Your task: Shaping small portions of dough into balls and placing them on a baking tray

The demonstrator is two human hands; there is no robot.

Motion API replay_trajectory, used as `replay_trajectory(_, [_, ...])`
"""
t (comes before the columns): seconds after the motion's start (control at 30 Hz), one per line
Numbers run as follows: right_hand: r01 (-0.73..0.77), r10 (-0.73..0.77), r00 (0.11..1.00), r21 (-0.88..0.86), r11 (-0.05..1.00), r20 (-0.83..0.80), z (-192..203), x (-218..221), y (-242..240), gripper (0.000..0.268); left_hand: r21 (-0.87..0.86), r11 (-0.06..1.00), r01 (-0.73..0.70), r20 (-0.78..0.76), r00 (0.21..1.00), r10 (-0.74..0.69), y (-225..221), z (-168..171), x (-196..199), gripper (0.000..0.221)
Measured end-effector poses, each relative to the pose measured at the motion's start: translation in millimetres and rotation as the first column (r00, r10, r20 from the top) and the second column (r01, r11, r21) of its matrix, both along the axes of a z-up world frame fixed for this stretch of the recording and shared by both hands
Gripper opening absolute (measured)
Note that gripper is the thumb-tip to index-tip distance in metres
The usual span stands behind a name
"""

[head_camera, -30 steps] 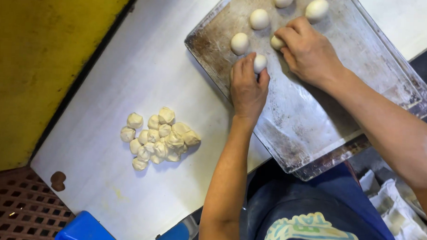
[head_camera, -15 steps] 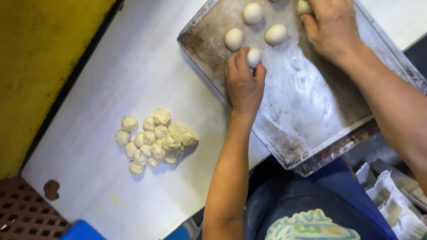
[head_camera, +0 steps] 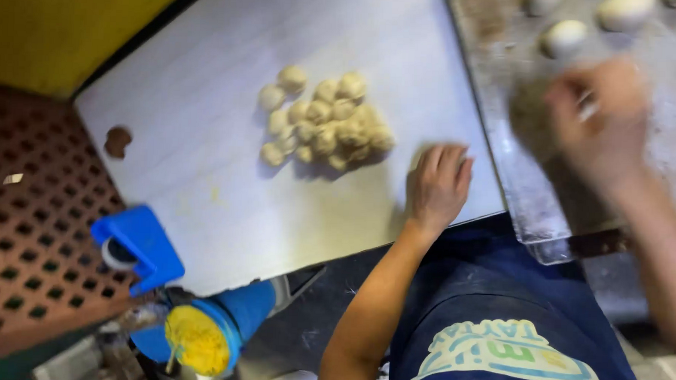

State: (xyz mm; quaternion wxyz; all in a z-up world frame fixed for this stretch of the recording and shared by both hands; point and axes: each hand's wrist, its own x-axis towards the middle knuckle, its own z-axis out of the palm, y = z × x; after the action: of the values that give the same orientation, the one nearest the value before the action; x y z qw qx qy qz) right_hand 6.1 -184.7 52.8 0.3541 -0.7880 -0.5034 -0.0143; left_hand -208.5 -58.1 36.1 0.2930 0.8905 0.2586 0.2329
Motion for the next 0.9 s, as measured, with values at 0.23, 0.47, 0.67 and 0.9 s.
replay_trajectory(0.23, [-0.279, 0.254, 0.935, -0.071, 0.958, -0.248, -28.1, -157.7, 118.3, 0.028, 0.161, 0.978, -0.136, 0.132, 0.985, 0.115, 13.7, -20.8, -147.6, 0.004])
replay_trajectory(0.47, [-0.039, 0.012, 0.989, -0.186, 0.982, -0.148, -58.7, -222.7, 112.8, 0.038, 0.022, 0.969, -0.247, 0.276, 0.933, 0.231, 42.0, -27.9, -190.7, 0.008])
replay_trajectory(0.67, [0.126, -0.126, 0.988, -0.009, 0.992, -0.094, -63.7, -262.8, 65.3, 0.049, 0.316, 0.928, -0.200, 0.286, 0.952, 0.108, 111.4, 1.2, -139.3, 0.033])
replay_trajectory(0.9, [0.214, -0.207, 0.956, 0.016, 0.977, -0.206, -82.5, -250.0, 63.5, 0.051, -0.222, 0.948, -0.227, 0.104, 0.961, 0.255, 175.2, -67.5, -58.2, 0.020])
